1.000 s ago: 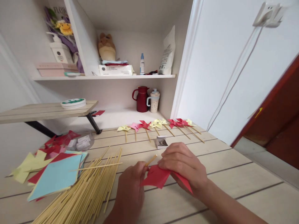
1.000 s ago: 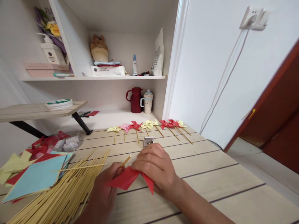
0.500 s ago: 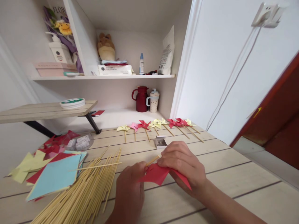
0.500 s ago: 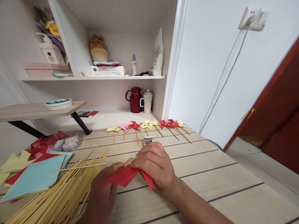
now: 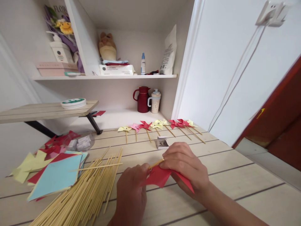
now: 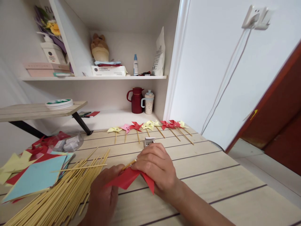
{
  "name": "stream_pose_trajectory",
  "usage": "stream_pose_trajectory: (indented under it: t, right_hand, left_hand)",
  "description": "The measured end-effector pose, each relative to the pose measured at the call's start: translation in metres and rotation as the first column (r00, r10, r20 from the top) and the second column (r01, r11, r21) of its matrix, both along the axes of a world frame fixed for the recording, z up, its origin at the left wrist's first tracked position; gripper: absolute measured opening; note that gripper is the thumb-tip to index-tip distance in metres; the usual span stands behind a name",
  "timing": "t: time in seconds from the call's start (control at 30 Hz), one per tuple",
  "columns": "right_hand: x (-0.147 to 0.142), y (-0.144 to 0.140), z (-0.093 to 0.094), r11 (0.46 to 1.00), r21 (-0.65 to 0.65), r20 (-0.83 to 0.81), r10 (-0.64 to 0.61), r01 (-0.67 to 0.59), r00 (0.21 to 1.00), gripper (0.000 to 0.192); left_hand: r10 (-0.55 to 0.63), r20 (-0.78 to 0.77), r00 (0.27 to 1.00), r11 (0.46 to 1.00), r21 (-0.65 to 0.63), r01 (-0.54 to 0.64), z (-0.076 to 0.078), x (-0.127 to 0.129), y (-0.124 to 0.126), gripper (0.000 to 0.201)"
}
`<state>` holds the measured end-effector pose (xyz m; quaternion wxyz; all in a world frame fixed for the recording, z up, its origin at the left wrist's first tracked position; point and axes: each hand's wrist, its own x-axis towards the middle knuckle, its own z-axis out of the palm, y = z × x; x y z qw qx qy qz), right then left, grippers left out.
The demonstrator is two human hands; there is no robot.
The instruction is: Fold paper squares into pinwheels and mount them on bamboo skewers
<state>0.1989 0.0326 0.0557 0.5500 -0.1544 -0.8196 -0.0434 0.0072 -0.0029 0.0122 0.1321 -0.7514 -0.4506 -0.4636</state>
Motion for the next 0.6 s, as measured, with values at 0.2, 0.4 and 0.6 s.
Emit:
stream_pose_trajectory:
  t: [0.2,0.4,0.6]
  right_hand:
    - [-0.0002,-0.0002,0.0001,1.000,-0.006,-0.005,0.006,-0.006,1.000,0.017]
    - [0.0002,0.0001,0.0010,0.999,-0.004,0.000,0.036,-0.036,0.999,0.018]
    - [0.0020,0.0014,-0.0011,0.998,-0.014,-0.002,0.059,-0.059,0.998,0.020]
  left_hand:
    - [-0.037,0.014,0.999,0.999,0.023,0.036,0.0012,-0.0005,0.0007,0.026]
    - [-0.017,0.005,1.000,0.999,0.030,0.017,-0.0026,-0.0013,0.0002,0.027]
    - [-0.007,-0.001,1.000,0.998,0.064,0.007,-0.0006,0.0006,0.0013,0.027]
